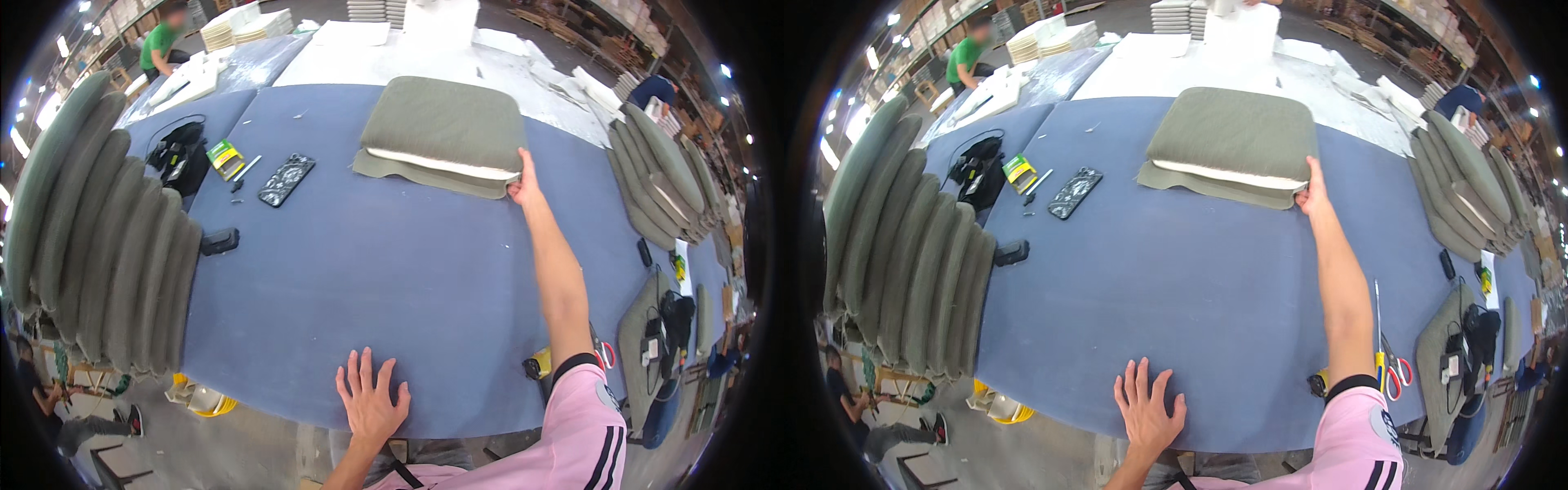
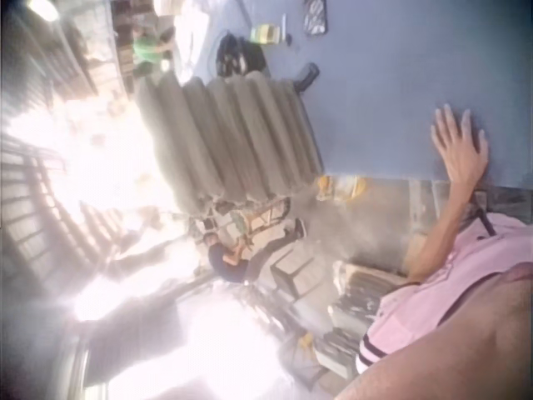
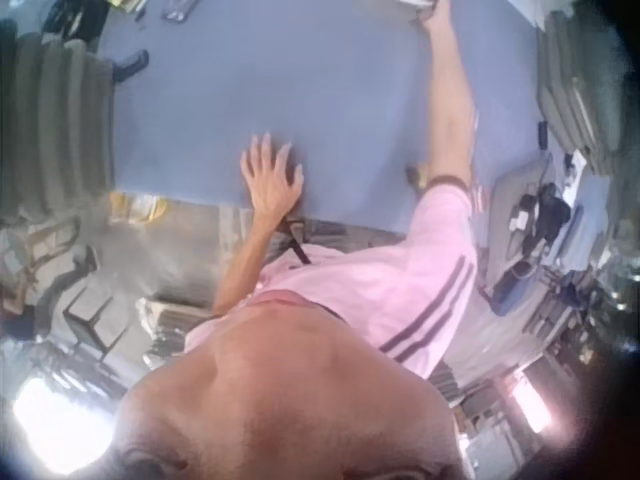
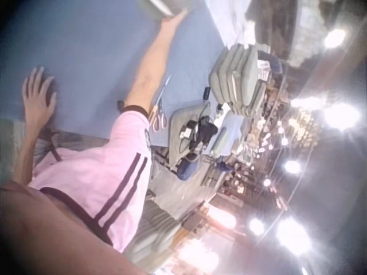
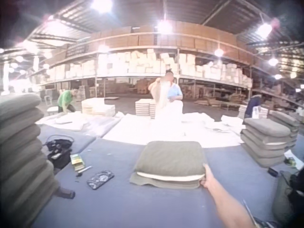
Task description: The person trims excess fabric from a cushion using scissors, folds the edges, and secures the fabric with a staple gun. They then use a utility knife to trim the edges and stack the finished cushion with others.
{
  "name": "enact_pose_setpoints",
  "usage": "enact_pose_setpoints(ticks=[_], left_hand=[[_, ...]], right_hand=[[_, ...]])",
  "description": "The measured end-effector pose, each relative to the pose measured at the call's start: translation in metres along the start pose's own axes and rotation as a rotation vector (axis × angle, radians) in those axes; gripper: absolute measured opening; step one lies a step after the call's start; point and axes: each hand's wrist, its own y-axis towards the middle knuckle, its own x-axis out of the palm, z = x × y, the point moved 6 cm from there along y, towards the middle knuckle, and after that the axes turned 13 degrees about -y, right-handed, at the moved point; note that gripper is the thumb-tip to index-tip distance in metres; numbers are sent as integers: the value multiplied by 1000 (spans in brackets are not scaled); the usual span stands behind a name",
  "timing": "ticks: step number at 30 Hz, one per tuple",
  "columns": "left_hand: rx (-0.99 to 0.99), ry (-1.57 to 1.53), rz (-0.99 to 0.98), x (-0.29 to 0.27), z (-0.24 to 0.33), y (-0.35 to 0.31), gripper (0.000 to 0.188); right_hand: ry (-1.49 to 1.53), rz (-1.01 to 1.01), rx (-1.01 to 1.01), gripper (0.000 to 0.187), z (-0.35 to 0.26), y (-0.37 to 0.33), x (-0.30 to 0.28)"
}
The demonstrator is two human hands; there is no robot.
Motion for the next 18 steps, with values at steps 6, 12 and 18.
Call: enact_pose_setpoints(ticks=[6, 12, 18], left_hand=[[77, -7, 62, -1, 2, -2, 50], [61, -751, 7, -63, 5, -25, 59], [214, -1569, 134, -151, 126, -45, 77]], right_hand=[[-295, -26, -239, 64, -54, -112, 61], [-691, -14, -428, 71, -169, -339, 31], [-1229, -191, -926, 68, -172, -613, 58]])
